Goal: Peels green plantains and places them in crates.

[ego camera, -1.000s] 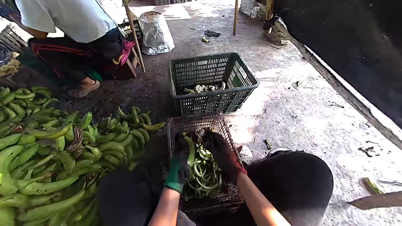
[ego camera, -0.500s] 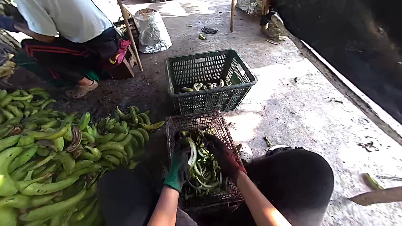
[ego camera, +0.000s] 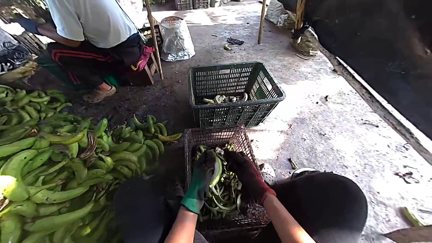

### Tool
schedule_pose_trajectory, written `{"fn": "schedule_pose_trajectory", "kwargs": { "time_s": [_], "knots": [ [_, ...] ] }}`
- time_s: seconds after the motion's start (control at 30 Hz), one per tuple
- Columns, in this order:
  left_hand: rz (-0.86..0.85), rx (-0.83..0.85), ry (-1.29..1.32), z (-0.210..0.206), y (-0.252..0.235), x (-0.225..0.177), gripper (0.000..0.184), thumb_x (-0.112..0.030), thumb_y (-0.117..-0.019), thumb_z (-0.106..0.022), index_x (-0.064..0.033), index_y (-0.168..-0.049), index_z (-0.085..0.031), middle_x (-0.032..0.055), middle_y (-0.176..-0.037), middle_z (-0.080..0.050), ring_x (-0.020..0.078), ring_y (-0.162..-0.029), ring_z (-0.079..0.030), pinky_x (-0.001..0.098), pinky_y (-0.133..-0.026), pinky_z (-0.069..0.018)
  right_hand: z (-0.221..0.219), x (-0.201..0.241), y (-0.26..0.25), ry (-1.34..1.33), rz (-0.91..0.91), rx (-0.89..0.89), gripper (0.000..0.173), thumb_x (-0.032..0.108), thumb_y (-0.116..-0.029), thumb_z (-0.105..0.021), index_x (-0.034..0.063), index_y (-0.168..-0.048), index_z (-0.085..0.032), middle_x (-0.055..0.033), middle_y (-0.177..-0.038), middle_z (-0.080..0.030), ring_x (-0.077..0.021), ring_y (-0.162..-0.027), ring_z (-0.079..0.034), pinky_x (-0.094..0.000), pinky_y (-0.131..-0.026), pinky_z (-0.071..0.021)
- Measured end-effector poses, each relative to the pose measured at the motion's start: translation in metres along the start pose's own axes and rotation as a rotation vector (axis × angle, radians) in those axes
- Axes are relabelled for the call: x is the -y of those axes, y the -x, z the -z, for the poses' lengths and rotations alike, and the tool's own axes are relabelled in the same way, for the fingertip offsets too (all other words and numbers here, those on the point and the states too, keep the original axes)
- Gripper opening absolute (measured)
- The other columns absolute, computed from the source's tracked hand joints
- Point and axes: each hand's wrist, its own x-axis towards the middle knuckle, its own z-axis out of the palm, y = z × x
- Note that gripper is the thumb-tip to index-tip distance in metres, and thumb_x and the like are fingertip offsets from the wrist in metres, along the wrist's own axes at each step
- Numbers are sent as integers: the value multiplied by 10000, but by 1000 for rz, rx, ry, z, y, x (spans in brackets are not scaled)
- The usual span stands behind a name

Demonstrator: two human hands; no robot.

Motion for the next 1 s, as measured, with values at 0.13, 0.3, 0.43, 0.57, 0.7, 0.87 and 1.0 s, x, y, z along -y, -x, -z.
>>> {"fn": "schedule_pose_trajectory", "kwargs": {
  "time_s": [0.13,0.3,0.43,0.57,0.7,0.87,1.0],
  "knots": [
    [38,-284,131,4,-5,-10,350,-92,-1057,-480,19,-1389,-469,74,-1102,-597,42,-915,-570,208,-816,-494,-20,14,32,72,184,-143,475,140,-909,-645,184,-1382,-662,-168,-1267,-668,-355,-1151,-636,-574,-977,-510],
    [85,-55,-25,11,-2,-6,339,-185,-1057,-512,9,-1328,-572,76,-1033,-649,80,-853,-599,271,-778,-520,-26,8,16,69,174,-173,477,154,-881,-688,200,-1356,-683,-160,-1266,-668,-361,-1131,-642,-603,-955,-504],
    [144,242,-87,26,8,-18,138,-82,-1015,-481,-32,-1079,-592,-68,-774,-519,4,-690,-516,196,-669,-476,-3,12,2,131,113,36,412,192,-985,-609,220,-1394,-648,-145,-1288,-659,-334,-1098,-665,-567,-944,-531],
    [189,596,-360,39,12,-12,252,-92,-1011,-523,41,-1205,-613,50,-954,-632,65,-846,-578,272,-816,-508,0,7,1,189,100,176,395,265,-1022,-569,258,-1411,-633,-146,-1330,-649,-349,-1144,-659,-600,-966,-515],
    [170,346,-218,34,19,-7,405,-205,-1032,-533,-9,-1387,-538,109,-1129,-670,133,-971,-648,354,-885,-553,-9,-4,1,-163,124,73,377,209,-1036,-545,117,-1392,-626,-115,-1323,-658,-227,-1203,-635,-456,-1055,-507],
    [208,-206,442,16,-1,-19,355,-299,-1107,-364,-51,-1039,-609,38,-736,-634,98,-590,-618,263,-513,-541,-30,22,34,-26,213,-190,423,185,-923,-657,170,-1345,-687,-161,-1257,-660,-320,-1126,-637,-552,-970,-510],
    [233,-131,768,16,-4,-16,443,-298,-1118,-233,-62,-988,-584,47,-734,-658,126,-626,-665,270,-546,-575,-40,30,43,153,436,-386,422,169,-806,-728,214,-1225,-764,-173,-1134,-714,-419,-1026,-675,-668,-867,-501]
  ]
}}
